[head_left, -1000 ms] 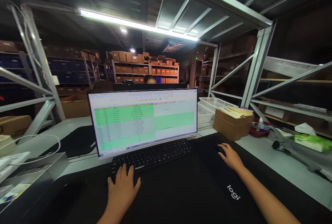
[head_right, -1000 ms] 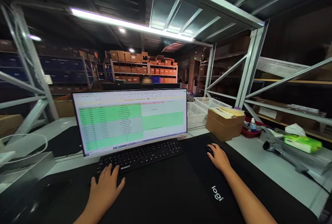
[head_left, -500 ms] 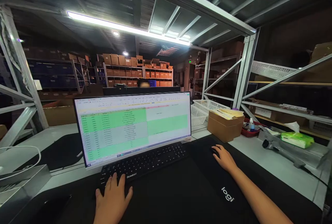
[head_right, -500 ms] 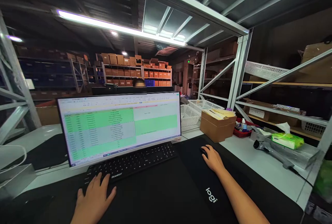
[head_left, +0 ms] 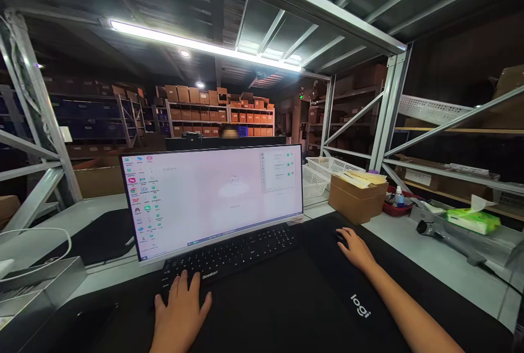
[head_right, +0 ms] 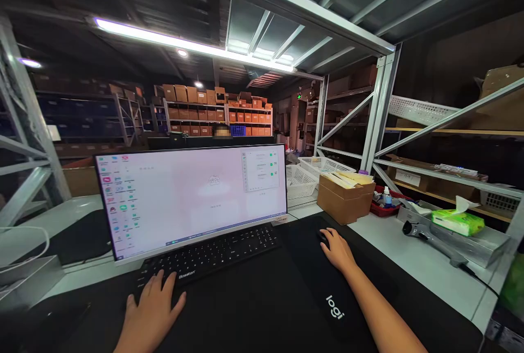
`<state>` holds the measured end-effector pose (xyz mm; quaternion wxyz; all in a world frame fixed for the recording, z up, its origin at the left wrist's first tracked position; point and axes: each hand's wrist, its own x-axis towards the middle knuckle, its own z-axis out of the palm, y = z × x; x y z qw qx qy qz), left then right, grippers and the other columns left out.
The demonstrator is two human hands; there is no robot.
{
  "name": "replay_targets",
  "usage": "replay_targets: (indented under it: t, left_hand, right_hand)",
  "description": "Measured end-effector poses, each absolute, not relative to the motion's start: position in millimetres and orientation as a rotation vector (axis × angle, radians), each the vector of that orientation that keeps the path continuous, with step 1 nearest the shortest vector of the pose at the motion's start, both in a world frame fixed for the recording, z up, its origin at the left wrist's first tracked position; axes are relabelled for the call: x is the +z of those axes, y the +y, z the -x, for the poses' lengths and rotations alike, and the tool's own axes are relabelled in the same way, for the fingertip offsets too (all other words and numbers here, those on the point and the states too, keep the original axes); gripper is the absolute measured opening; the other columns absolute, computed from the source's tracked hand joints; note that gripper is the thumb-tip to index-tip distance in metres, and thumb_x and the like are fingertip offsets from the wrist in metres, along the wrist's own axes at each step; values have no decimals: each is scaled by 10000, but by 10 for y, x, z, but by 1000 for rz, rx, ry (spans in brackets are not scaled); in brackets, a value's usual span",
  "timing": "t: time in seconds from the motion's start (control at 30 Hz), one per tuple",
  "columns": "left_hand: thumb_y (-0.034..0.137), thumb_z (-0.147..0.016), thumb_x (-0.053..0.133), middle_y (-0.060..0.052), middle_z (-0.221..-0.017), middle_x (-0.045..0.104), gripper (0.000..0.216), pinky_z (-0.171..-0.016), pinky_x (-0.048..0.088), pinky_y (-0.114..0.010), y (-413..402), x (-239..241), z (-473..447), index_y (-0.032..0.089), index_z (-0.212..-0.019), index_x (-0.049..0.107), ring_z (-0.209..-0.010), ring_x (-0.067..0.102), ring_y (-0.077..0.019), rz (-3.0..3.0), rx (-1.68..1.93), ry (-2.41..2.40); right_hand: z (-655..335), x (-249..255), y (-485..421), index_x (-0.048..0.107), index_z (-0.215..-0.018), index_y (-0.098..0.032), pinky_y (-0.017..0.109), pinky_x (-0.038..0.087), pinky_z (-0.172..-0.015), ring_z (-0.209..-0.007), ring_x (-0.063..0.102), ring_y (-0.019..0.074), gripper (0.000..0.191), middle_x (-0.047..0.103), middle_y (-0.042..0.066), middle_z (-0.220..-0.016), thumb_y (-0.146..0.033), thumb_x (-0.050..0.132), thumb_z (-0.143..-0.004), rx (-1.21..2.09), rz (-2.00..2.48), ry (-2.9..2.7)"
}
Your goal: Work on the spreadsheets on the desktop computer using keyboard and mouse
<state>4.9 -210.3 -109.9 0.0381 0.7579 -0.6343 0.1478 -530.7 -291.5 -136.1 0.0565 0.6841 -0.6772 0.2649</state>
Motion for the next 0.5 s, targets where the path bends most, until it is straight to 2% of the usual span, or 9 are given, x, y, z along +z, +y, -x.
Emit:
replay_targets:
  t: [0.5]
  left_hand:
    - [367, -926, 336, -210, -1573, 350, 596, -1122, 270, -644, -2102, -1091, -44, 126, -1458, 456, -1457, 314, -359, -2327, 428, -1936]
  right_hand:
    - [5267, -1331, -2848, 593, -1294, -264, 432, 471, -1043, -1211, 588, 252, 449, 540, 94, -1387, -364, 467, -875, 822, -2080, -2004]
